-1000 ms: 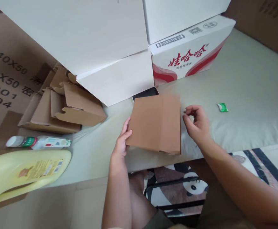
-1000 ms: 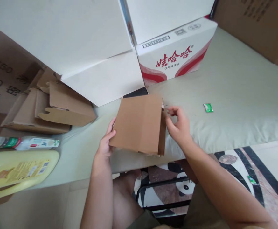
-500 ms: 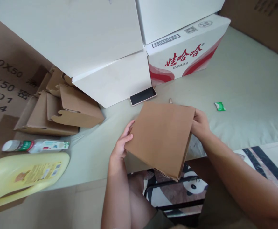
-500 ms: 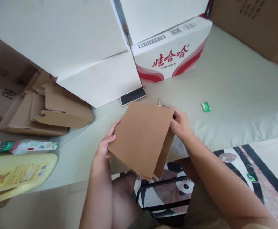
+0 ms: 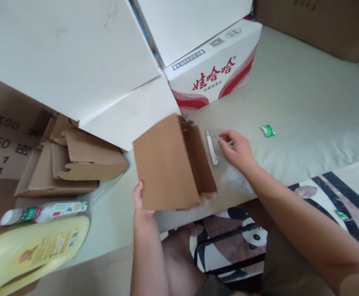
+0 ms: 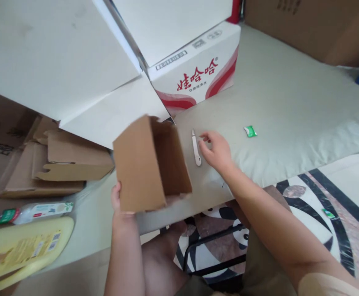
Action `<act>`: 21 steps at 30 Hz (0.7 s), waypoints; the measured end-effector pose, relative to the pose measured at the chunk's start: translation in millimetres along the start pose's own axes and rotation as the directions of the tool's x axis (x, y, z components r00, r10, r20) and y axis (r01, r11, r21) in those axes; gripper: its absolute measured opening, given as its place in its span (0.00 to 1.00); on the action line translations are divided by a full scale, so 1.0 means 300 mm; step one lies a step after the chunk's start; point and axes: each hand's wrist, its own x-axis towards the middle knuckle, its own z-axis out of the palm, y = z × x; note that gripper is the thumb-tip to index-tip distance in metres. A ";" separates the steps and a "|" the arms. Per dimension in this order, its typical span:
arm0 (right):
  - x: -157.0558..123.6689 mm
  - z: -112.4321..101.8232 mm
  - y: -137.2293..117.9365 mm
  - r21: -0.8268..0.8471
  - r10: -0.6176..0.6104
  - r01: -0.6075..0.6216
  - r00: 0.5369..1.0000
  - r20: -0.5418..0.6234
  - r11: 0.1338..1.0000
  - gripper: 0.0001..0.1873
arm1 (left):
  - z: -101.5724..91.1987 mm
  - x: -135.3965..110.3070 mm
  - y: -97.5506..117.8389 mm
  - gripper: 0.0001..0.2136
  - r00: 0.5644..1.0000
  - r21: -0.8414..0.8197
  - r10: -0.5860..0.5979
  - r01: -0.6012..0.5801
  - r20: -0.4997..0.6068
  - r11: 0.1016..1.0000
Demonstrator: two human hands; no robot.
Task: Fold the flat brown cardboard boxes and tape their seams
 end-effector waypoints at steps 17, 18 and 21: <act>-0.015 0.021 -0.004 0.206 0.235 -0.282 0.945 0.227 0.937 0.13 | 0.227 -0.119 -0.133 0.43 0.319 0.789 0.925 -0.614 0.209 0.034; -0.026 0.024 -0.016 0.347 0.212 -0.284 0.949 0.232 0.894 0.13 | 0.251 -0.129 -0.160 0.41 0.295 0.802 0.920 -0.596 0.258 -0.034; -0.056 0.035 -0.064 0.594 0.106 -0.198 0.977 0.187 0.780 0.16 | 0.319 -0.165 -0.226 0.34 0.302 0.783 0.863 -0.602 0.404 -0.157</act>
